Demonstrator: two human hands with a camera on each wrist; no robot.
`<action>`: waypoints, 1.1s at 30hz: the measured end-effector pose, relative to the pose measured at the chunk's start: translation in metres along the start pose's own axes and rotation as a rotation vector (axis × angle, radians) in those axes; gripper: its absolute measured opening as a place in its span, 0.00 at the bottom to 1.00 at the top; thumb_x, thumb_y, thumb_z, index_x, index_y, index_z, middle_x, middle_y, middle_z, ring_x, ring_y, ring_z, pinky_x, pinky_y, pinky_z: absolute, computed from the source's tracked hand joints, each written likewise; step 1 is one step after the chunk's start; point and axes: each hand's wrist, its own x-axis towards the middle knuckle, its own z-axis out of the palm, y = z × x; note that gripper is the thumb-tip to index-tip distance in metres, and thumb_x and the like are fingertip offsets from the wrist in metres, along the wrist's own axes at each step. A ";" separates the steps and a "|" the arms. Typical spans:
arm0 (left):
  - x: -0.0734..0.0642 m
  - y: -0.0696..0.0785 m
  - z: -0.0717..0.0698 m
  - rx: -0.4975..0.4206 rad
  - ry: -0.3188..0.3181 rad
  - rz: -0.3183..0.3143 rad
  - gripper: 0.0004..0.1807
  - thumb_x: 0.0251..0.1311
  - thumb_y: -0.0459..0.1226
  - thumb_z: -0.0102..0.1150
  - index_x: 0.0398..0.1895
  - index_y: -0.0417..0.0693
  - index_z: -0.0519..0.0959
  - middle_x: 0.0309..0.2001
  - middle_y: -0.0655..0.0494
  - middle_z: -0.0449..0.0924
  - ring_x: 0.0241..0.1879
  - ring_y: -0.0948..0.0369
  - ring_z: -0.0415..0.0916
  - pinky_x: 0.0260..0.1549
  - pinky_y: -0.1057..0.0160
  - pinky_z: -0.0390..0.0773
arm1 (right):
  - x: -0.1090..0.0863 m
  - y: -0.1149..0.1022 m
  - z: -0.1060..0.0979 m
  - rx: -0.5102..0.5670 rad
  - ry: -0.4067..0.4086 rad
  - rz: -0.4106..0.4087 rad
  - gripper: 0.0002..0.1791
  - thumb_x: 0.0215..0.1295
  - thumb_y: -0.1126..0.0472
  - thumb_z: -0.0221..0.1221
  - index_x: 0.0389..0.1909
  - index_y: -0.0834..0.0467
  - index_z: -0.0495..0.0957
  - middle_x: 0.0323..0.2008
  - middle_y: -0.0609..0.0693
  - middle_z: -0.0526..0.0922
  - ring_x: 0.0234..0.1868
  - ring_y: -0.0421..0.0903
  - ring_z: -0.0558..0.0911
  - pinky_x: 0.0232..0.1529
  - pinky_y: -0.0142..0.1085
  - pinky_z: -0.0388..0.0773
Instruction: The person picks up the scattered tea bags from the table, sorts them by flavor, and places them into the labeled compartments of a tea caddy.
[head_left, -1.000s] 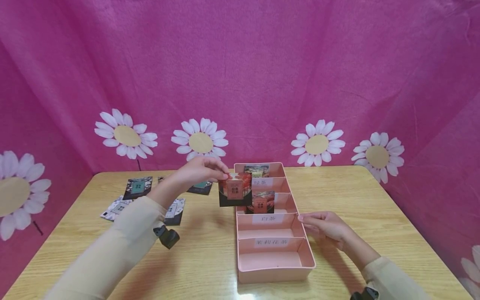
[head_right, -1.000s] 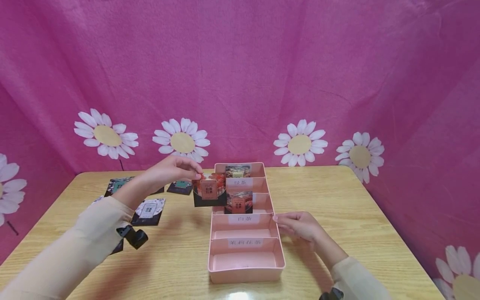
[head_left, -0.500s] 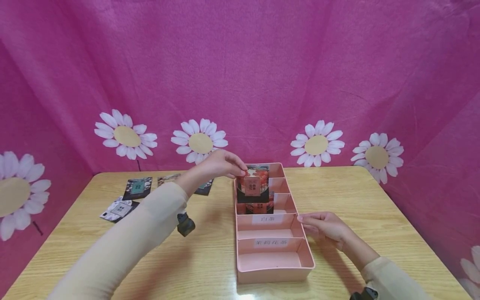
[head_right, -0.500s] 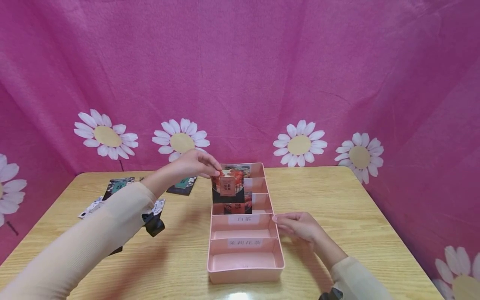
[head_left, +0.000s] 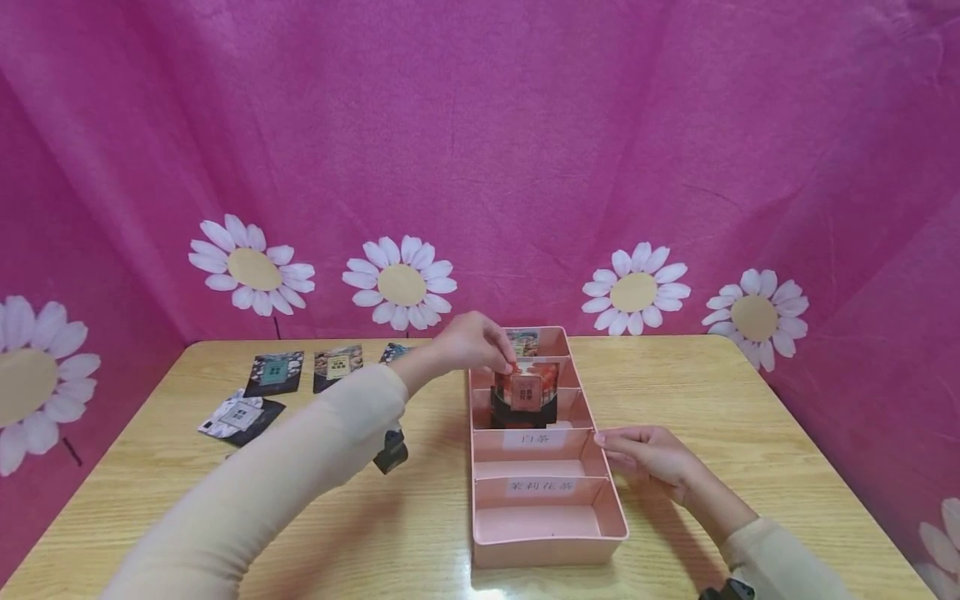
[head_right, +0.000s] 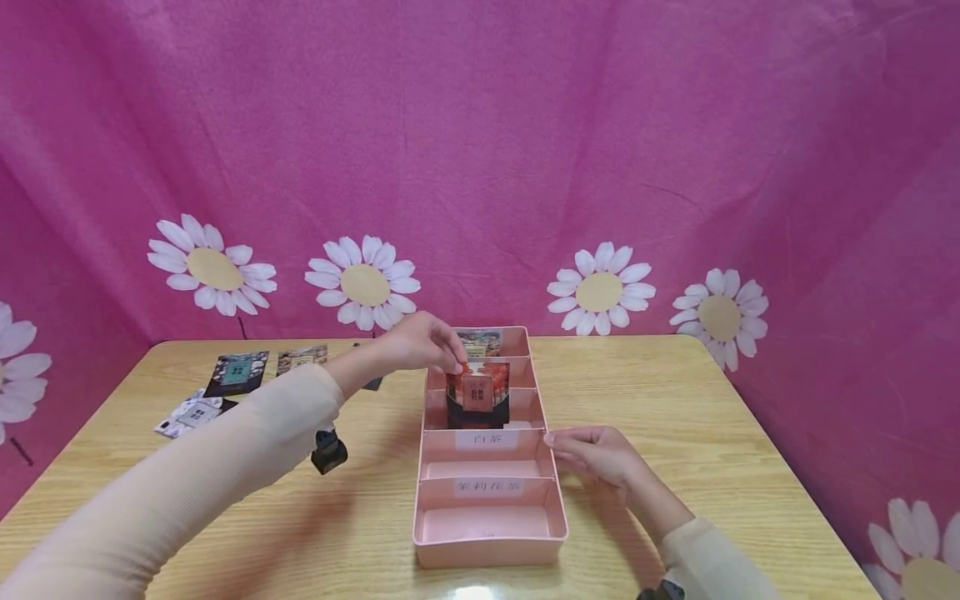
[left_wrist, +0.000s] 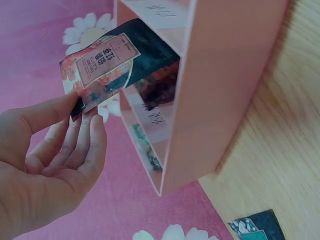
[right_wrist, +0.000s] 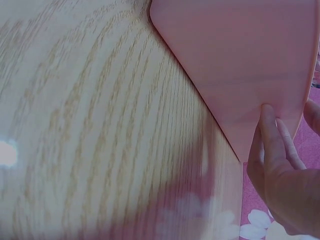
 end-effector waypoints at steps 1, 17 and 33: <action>0.000 -0.001 0.001 0.032 0.000 0.003 0.03 0.50 0.30 0.68 0.29 0.42 0.85 0.29 0.53 0.86 0.26 0.68 0.75 0.36 0.64 0.82 | 0.000 0.000 0.000 0.004 -0.002 0.000 0.27 0.63 0.57 0.61 0.54 0.74 0.74 0.40 0.43 0.86 0.40 0.31 0.83 0.46 0.29 0.81; 0.003 -0.002 0.009 0.150 -0.020 0.022 0.02 0.49 0.30 0.68 0.28 0.43 0.85 0.28 0.54 0.85 0.21 0.64 0.77 0.31 0.65 0.82 | 0.001 0.001 0.001 0.000 0.011 -0.002 0.33 0.64 0.56 0.61 0.57 0.79 0.68 0.43 0.46 0.86 0.42 0.33 0.84 0.48 0.30 0.81; 0.006 -0.001 0.019 0.257 -0.038 0.086 0.05 0.46 0.28 0.67 0.19 0.46 0.83 0.23 0.57 0.82 0.22 0.69 0.68 0.22 0.74 0.70 | 0.000 0.000 0.001 0.001 0.012 -0.002 0.32 0.64 0.57 0.61 0.57 0.79 0.68 0.44 0.46 0.85 0.44 0.33 0.83 0.49 0.29 0.80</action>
